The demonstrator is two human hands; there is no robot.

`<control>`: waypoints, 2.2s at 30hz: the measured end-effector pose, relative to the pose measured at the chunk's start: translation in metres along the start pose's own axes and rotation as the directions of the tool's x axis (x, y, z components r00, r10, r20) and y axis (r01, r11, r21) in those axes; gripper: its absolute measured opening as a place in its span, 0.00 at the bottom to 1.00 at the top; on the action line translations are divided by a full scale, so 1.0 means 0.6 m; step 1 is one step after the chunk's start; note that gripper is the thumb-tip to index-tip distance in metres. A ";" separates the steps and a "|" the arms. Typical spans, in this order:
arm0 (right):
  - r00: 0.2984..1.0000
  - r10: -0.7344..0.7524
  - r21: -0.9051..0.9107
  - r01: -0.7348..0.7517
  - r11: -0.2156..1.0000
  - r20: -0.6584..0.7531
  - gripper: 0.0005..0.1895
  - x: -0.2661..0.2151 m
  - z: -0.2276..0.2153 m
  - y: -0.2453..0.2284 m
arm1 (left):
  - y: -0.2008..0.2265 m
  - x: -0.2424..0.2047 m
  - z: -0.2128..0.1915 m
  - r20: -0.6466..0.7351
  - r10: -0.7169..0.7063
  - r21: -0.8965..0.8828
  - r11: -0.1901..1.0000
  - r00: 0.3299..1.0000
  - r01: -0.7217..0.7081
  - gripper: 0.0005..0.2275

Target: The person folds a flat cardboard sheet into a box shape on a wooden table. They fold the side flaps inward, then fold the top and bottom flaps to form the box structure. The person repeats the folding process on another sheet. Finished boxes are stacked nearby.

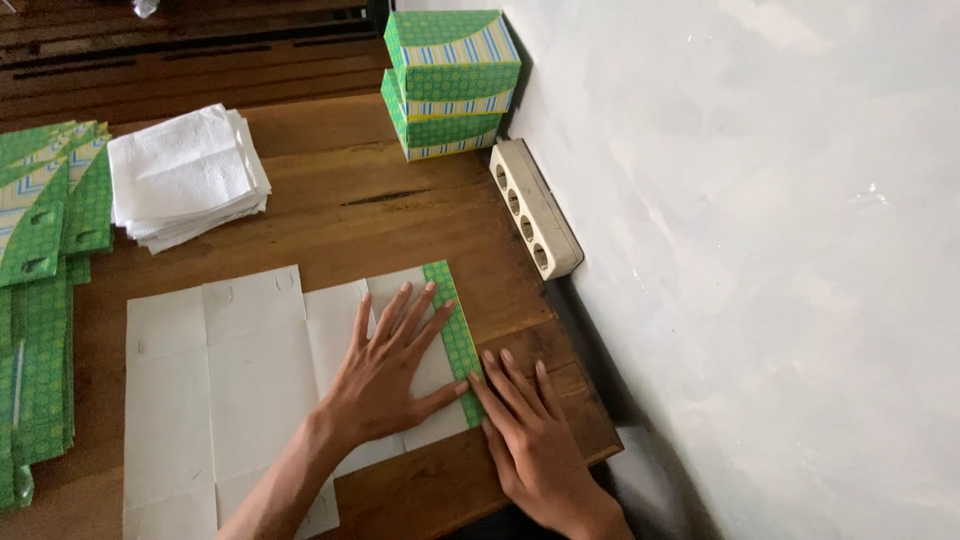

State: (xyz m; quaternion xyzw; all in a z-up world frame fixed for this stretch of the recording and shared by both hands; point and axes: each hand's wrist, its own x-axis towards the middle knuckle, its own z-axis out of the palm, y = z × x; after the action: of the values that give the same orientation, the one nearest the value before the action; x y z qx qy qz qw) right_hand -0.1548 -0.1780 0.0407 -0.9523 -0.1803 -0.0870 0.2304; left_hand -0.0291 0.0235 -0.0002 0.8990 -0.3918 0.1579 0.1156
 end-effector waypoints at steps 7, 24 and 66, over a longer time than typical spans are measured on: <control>0.998 0.017 0.104 -0.012 0.995 -0.052 0.27 -0.048 0.002 -0.006 | -0.008 0.004 -0.003 0.017 -0.012 -0.062 0.998 1.000 0.013 0.48; 0.966 0.086 0.004 -0.088 0.996 -0.244 0.08 0.049 -0.013 0.032 | -0.009 0.017 -0.013 0.038 -0.059 -0.212 0.975 0.998 0.065 0.31; 0.985 0.160 0.116 -0.152 0.982 -0.064 0.27 0.111 0.019 0.061 | -0.013 0.015 -0.008 0.015 -0.067 -0.202 0.977 0.998 0.069 0.32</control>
State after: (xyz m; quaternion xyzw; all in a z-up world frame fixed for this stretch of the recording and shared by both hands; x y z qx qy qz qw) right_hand -0.0786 -0.1825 0.0323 -0.9455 -0.1012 -0.0931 0.2951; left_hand -0.0186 0.0246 0.0070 0.8961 -0.3752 0.1094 0.2102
